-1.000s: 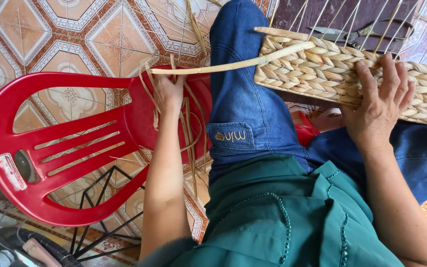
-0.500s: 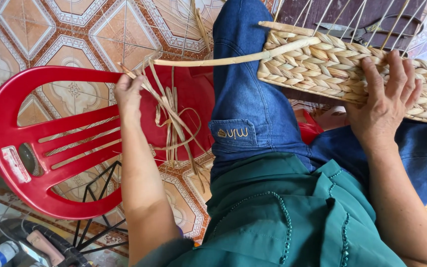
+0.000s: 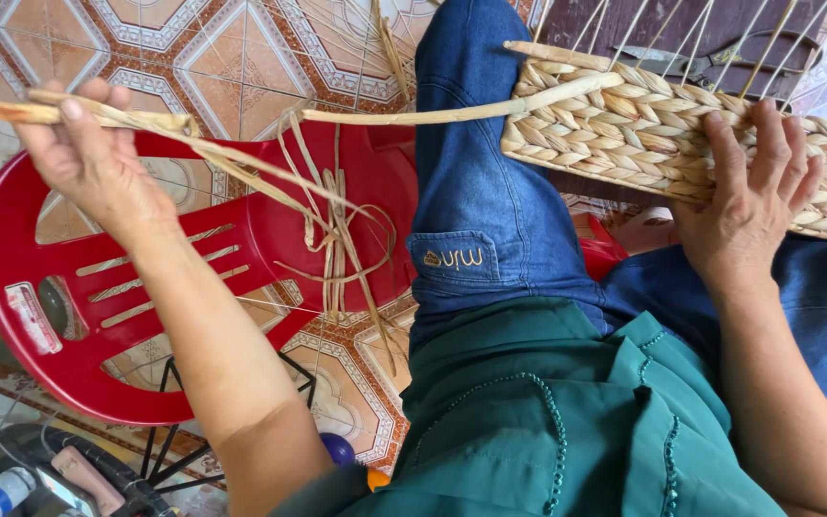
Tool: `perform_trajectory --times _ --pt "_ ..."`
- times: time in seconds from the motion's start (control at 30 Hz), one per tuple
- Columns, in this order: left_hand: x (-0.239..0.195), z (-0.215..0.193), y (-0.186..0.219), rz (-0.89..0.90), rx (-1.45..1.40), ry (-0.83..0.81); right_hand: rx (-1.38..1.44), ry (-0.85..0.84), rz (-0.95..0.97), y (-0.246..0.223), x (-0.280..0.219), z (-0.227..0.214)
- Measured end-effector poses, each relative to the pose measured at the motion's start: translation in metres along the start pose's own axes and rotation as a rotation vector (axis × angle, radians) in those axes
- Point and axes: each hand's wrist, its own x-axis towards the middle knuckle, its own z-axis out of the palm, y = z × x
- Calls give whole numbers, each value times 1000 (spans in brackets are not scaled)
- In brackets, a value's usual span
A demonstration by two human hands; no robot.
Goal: The person sits on a red plastic chair with a woven water hyacinth basket on their lap, weaving thin plant strands over and under the upright stakes to build up the basket rim. They pull strands tight, tuck ends, and reach to a nearby chair for more weaving material as they work around the edge.
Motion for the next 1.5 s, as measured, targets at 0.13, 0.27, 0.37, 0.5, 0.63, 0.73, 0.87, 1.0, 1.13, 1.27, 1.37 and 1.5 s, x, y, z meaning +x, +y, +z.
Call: perform_trajectory --times 0.13,0.27,0.37,0.5,0.63,0.73,0.87,1.0,1.13,1.27,1.37,1.5 --pt "-5 23 32 179 278 -133 87 -48 2 -36 20 -44" --pt "-37 73 45 9 274 -374 227 8 -65 -71 36 -80" --pt "-71 114 31 -57 156 -546 590 31 -150 -113 51 -101" --pt "-113 172 19 -160 139 -679 850 -82 -142 -156 74 -95" --pt "-139 191 -5 -170 39 -798 1429 -291 -38 -189 94 -63" --pt "-144 201 -7 -265 -49 -809 1490 -325 36 -191 100 -39" --pt "-145 209 -1 -525 -93 -720 1753 -326 64 -169 99 -15" --pt "-142 204 -8 -534 -67 -737 1867 -308 142 -160 95 -31" --pt "-121 203 2 -263 207 -746 1795 -467 91 -189 73 -24" --pt "-97 195 24 105 440 -762 1701 -553 -85 -224 68 -5" --pt "-100 194 34 193 585 -785 1349 -297 -197 -220 84 -29" --pt "-125 199 35 292 690 -841 1400 -204 -97 -190 103 -47"
